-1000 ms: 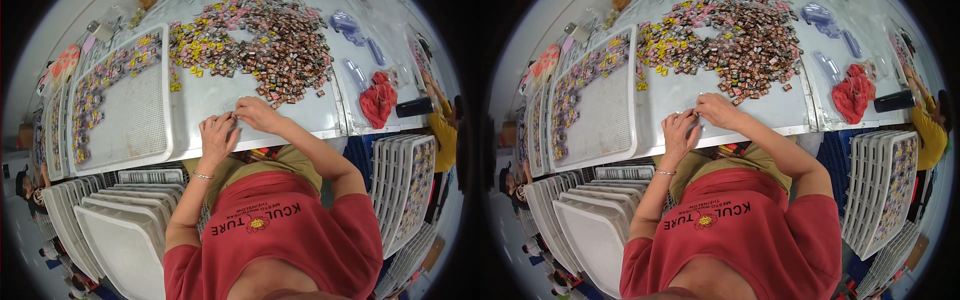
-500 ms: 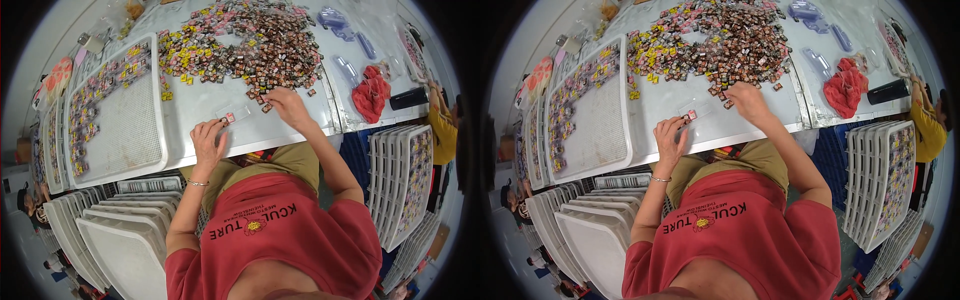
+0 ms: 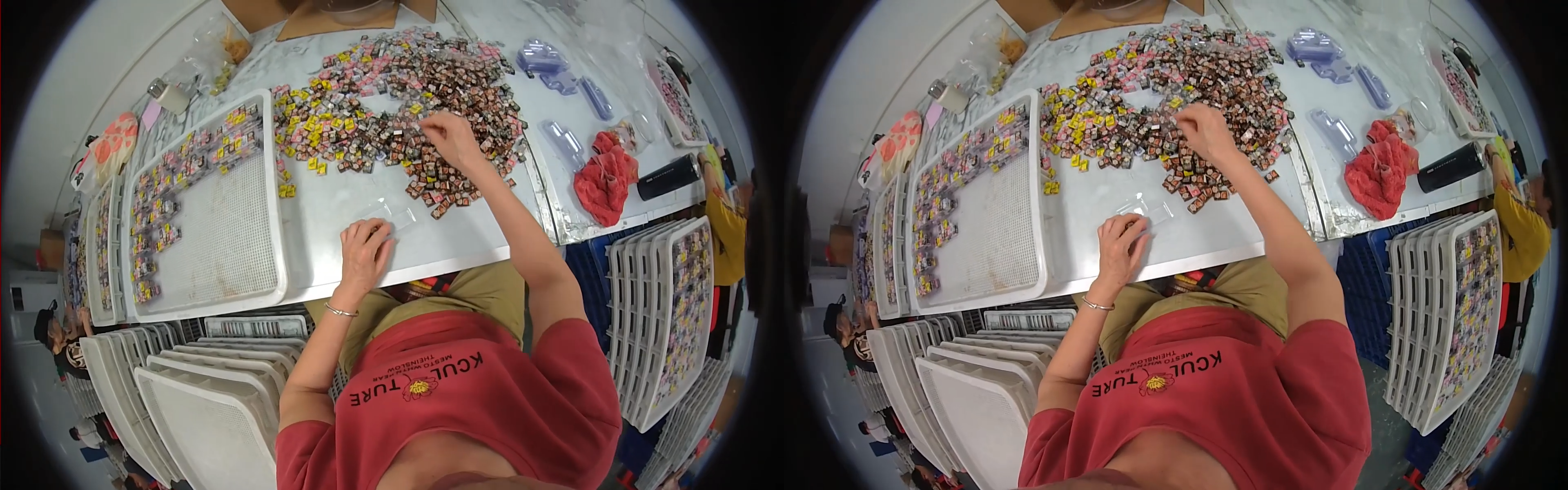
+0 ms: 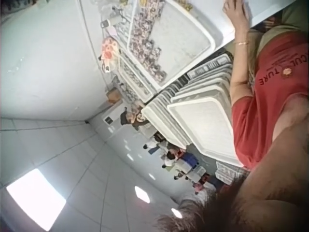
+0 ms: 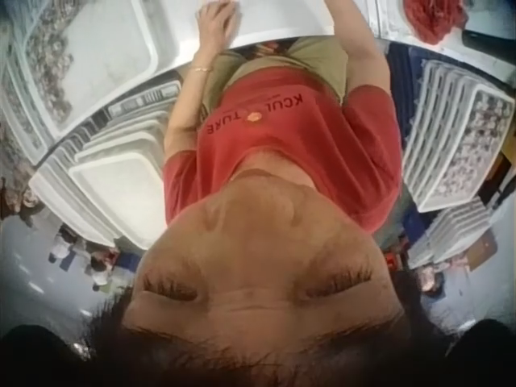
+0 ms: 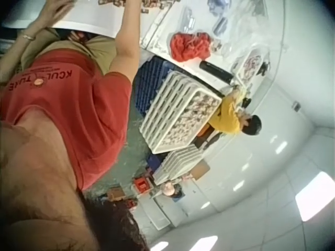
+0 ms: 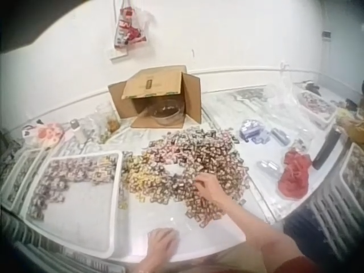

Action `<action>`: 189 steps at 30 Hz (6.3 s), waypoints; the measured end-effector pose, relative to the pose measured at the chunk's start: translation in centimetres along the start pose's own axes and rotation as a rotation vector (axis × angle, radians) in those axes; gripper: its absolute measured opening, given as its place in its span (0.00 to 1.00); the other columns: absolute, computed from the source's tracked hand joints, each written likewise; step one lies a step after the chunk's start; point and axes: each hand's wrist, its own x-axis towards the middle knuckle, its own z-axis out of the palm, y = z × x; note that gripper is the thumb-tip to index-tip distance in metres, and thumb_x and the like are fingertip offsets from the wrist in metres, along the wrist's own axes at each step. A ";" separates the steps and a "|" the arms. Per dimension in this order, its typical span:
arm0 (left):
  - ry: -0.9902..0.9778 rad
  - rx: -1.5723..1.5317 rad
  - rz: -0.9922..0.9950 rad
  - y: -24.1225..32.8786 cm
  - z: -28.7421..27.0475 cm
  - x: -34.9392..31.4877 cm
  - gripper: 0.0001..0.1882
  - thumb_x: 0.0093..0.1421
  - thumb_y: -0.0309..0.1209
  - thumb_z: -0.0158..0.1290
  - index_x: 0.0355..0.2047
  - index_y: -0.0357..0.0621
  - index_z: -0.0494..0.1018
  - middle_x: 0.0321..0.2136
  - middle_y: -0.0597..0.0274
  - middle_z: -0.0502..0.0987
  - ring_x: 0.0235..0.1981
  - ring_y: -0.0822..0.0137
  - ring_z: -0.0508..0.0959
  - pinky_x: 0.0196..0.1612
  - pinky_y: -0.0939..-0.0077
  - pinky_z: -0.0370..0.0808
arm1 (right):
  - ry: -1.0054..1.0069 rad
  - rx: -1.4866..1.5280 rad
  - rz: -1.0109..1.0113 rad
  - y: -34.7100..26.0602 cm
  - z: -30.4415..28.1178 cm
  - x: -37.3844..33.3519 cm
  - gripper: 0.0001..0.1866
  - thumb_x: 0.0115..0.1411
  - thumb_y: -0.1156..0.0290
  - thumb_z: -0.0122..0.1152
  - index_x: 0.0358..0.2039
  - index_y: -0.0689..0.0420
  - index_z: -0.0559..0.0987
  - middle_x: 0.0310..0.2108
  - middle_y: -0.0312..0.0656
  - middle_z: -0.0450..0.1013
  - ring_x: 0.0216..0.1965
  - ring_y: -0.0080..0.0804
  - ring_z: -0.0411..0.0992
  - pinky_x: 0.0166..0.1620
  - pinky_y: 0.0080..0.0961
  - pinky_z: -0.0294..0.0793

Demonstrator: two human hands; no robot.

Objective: The person is sorting and arranging small colorful pieces onto a tray on a factory table.

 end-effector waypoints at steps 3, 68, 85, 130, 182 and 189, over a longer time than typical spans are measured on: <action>-0.020 -0.029 -0.006 0.1 -0.2 0.1 0.15 0.46 0.23 0.57 0.37 0.43 0.74 0.39 0.61 0.73 0.41 0.58 0.70 0.45 0.65 0.63 | 0.049 -0.041 0.085 3.4 2.0 4.9 0.07 0.52 0.76 0.59 0.32 0.61 0.80 0.30 0.46 0.76 0.28 0.33 0.74 0.33 0.25 0.72; 0.376 -0.109 -0.235 -1.5 -0.8 -0.6 0.14 0.54 0.18 0.45 0.41 0.34 0.69 0.38 0.49 0.72 0.41 0.52 0.71 0.46 0.66 0.67 | -0.611 0.738 0.525 -7.6 9.5 8.0 0.16 0.61 0.73 0.46 0.48 0.63 0.71 0.33 0.41 0.73 0.32 0.28 0.74 0.33 0.22 0.74; 0.186 -1.161 -0.753 2.2 0.0 4.6 0.12 0.59 0.28 0.53 0.41 0.36 0.69 0.33 0.63 0.74 0.29 0.76 0.74 0.33 0.82 0.73 | -0.271 1.280 0.782 -11.9 5.2 -7.7 0.40 0.63 0.40 0.34 0.65 0.55 0.46 0.59 0.45 0.59 0.50 0.31 0.65 0.51 0.31 0.63; -0.034 0.000 0.046 0.1 -0.1 -1.2 0.17 0.46 0.24 0.57 0.40 0.42 0.73 0.43 0.59 0.72 0.46 0.56 0.69 0.47 0.63 0.64 | -0.389 0.098 0.001 -7.0 4.1 -10.1 0.04 0.50 0.74 0.57 0.27 0.59 0.78 0.27 0.44 0.73 0.27 0.44 0.73 0.32 0.36 0.72; -0.262 0.174 -0.024 1.2 -0.1 -1.3 0.31 0.56 0.35 0.52 0.59 0.44 0.59 0.60 0.54 0.59 0.62 0.53 0.57 0.61 0.52 0.51 | -0.357 0.312 0.175 -6.6 0.2 -11.5 0.16 0.48 0.81 0.61 0.40 0.60 0.76 0.39 0.45 0.72 0.41 0.40 0.70 0.44 0.30 0.71; -0.265 0.187 -0.007 1.6 -0.2 -1.0 0.29 0.56 0.36 0.52 0.57 0.42 0.62 0.59 0.54 0.60 0.61 0.53 0.58 0.61 0.53 0.52 | -0.254 0.019 -0.060 -6.9 1.8 -12.1 0.09 0.48 0.81 0.58 0.32 0.60 0.77 0.30 0.42 0.69 0.33 0.41 0.69 0.39 0.32 0.69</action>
